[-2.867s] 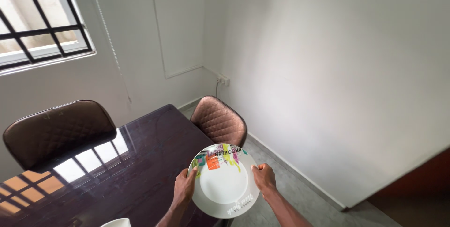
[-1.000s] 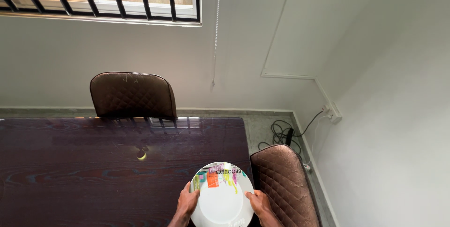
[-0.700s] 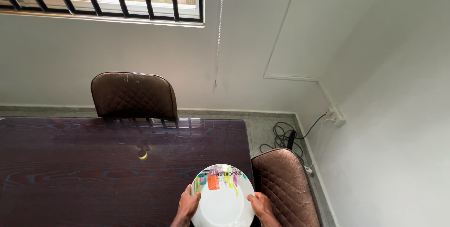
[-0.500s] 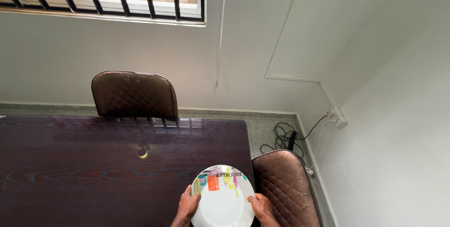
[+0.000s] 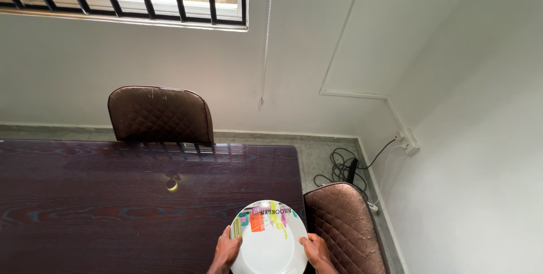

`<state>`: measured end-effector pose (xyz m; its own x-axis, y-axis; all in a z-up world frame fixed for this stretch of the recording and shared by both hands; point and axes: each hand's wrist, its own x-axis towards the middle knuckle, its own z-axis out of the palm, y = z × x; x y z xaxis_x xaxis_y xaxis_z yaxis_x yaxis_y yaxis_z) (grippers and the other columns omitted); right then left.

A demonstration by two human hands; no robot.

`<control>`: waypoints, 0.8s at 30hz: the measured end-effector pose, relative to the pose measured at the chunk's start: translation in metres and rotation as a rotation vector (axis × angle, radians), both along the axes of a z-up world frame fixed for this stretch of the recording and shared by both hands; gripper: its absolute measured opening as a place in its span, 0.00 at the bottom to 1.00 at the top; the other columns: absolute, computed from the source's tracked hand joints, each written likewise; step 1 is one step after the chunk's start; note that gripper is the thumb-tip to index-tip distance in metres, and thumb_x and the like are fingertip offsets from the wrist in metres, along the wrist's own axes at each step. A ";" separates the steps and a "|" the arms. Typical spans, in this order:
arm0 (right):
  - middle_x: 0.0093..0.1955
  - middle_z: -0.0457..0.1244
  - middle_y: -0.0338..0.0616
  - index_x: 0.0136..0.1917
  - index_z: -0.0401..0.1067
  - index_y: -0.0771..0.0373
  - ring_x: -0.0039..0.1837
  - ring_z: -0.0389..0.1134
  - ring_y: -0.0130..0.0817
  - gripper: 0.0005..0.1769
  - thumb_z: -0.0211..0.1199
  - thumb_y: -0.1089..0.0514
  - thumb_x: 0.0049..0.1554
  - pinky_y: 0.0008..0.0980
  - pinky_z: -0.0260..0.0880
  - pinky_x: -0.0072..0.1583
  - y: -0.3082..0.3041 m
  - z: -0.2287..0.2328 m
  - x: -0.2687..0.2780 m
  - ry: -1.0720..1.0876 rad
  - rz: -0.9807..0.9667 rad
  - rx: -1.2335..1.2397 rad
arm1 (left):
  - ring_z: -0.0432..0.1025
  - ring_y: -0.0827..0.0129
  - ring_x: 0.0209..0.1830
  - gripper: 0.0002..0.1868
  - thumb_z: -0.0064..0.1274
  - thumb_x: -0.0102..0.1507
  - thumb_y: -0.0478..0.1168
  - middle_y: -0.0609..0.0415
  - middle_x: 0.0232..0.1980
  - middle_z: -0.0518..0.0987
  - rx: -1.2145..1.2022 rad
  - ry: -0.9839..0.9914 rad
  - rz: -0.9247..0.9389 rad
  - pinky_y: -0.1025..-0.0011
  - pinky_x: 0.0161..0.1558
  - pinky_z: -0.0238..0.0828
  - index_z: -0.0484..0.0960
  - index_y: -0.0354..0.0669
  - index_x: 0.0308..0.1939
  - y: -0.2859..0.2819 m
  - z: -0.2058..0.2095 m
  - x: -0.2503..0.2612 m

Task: Placing several decorative or dining plates on a dining table.

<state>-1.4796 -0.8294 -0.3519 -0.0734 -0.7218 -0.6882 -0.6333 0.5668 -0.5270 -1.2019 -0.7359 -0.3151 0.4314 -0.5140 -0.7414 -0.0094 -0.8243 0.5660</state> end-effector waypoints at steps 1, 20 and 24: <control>0.50 0.74 0.45 0.61 0.78 0.57 0.49 0.75 0.35 0.22 0.61 0.47 0.57 0.40 0.73 0.56 -0.001 0.000 -0.001 0.000 -0.002 -0.002 | 0.85 0.57 0.42 0.47 0.47 0.60 0.41 0.38 0.62 0.82 -0.002 0.000 -0.002 0.58 0.51 0.85 0.48 0.49 0.83 -0.001 -0.010 0.001; 0.59 0.70 0.49 0.66 0.72 0.63 0.60 0.74 0.39 0.29 0.64 0.46 0.57 0.38 0.71 0.64 -0.008 0.028 0.010 0.187 0.176 -0.031 | 0.70 0.49 0.68 0.42 0.52 0.61 0.45 0.39 0.70 0.66 -0.047 -0.310 -0.219 0.58 0.68 0.71 0.56 0.49 0.79 0.000 -0.023 0.000; 0.73 0.58 0.49 0.75 0.60 0.60 0.74 0.60 0.42 0.38 0.66 0.44 0.58 0.41 0.62 0.72 0.001 0.056 0.018 0.326 0.307 -0.192 | 0.67 0.50 0.70 0.39 0.50 0.63 0.45 0.44 0.72 0.64 -0.078 -0.398 -0.345 0.56 0.69 0.67 0.56 0.48 0.78 0.010 -0.007 0.000</control>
